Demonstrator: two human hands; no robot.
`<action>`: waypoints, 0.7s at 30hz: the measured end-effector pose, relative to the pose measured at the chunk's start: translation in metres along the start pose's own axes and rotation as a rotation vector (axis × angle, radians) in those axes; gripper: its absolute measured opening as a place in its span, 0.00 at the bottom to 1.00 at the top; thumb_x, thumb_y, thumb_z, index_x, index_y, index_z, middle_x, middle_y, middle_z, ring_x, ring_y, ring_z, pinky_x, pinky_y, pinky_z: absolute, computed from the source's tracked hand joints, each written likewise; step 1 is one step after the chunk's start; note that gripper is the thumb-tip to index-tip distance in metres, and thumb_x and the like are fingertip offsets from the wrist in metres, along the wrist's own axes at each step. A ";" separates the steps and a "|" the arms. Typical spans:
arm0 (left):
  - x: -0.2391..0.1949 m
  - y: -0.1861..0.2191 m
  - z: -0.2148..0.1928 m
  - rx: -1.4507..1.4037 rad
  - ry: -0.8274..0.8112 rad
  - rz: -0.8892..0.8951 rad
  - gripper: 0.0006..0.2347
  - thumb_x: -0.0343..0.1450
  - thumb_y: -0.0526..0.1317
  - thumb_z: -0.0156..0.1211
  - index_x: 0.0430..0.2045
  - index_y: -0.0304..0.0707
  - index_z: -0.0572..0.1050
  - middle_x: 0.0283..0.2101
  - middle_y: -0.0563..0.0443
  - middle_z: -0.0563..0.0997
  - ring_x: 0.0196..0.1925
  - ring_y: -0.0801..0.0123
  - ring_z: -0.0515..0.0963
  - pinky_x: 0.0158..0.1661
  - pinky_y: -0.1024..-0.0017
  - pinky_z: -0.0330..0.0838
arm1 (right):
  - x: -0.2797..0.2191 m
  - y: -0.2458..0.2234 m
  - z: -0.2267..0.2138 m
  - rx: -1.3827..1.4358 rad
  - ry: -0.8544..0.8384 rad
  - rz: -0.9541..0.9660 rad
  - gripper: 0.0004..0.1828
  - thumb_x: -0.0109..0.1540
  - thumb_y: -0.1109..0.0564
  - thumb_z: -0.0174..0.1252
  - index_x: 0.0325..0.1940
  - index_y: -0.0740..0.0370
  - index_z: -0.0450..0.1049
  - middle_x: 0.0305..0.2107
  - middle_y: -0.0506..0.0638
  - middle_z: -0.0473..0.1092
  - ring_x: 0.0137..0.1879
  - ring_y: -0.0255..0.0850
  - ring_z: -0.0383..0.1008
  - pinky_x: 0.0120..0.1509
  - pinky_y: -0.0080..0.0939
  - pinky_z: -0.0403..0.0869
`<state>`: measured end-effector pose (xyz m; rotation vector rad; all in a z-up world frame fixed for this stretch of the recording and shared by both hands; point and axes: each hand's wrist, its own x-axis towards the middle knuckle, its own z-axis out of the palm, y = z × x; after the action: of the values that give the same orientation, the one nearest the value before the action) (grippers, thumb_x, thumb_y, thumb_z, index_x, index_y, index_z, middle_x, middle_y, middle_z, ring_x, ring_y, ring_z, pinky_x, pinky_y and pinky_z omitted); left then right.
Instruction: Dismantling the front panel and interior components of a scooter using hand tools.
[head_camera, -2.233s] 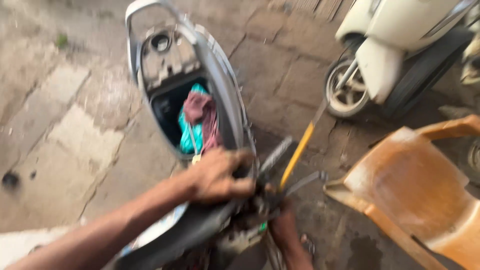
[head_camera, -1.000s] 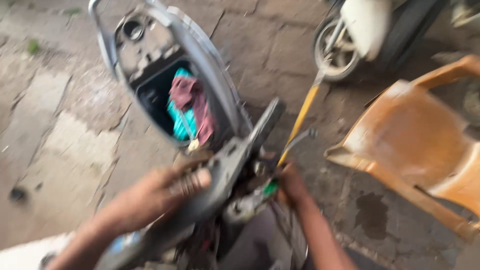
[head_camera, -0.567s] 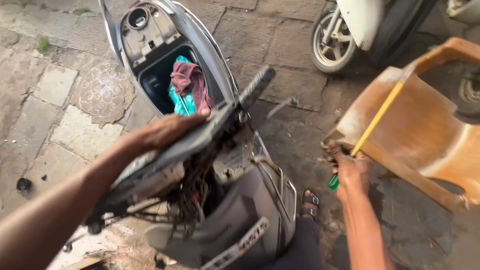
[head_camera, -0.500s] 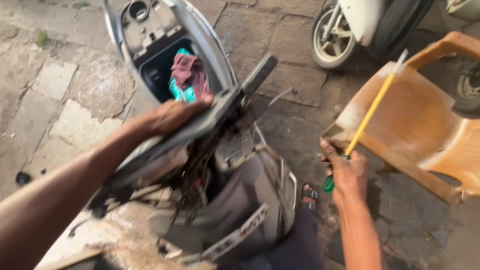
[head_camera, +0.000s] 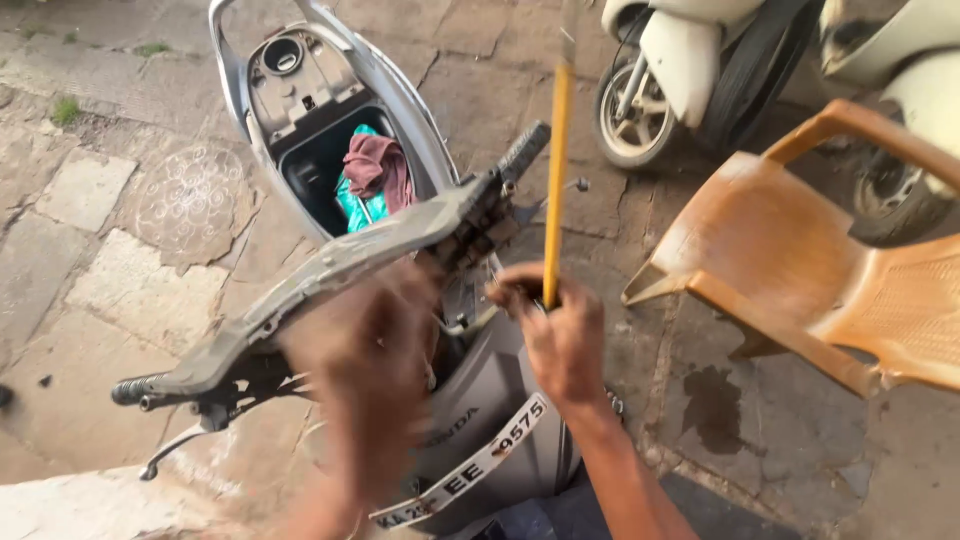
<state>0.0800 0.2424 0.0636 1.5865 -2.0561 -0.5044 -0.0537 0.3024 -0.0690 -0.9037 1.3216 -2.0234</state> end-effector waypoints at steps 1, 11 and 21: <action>-0.021 -0.010 0.019 -0.452 -0.149 -0.106 0.13 0.75 0.45 0.56 0.37 0.35 0.83 0.34 0.47 0.85 0.35 0.67 0.83 0.38 0.71 0.75 | -0.007 -0.004 -0.003 0.009 0.025 0.062 0.07 0.62 0.62 0.64 0.45 0.65 0.79 0.37 0.51 0.79 0.43 0.35 0.83 0.51 0.37 0.84; -0.037 -0.069 0.064 -1.347 -0.729 -0.725 0.11 0.73 0.41 0.61 0.40 0.30 0.81 0.37 0.46 0.84 0.38 0.65 0.83 0.41 0.66 0.80 | -0.047 -0.057 0.003 -0.809 -0.174 0.137 0.19 0.54 0.52 0.73 0.47 0.57 0.81 0.35 0.46 0.71 0.33 0.38 0.72 0.37 0.39 0.72; 0.026 -0.074 0.102 -1.692 -0.485 -0.504 0.13 0.75 0.39 0.52 0.51 0.32 0.74 0.43 0.41 0.83 0.47 0.55 0.85 0.50 0.58 0.82 | -0.167 -0.099 -0.041 -0.961 -0.106 0.063 0.25 0.60 0.60 0.60 0.62 0.62 0.72 0.45 0.56 0.75 0.48 0.45 0.79 0.51 0.45 0.76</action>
<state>0.0731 0.1981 -0.0567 0.7678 -0.6354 -2.1484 0.0088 0.4860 -0.0283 -1.2999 2.2556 -1.1981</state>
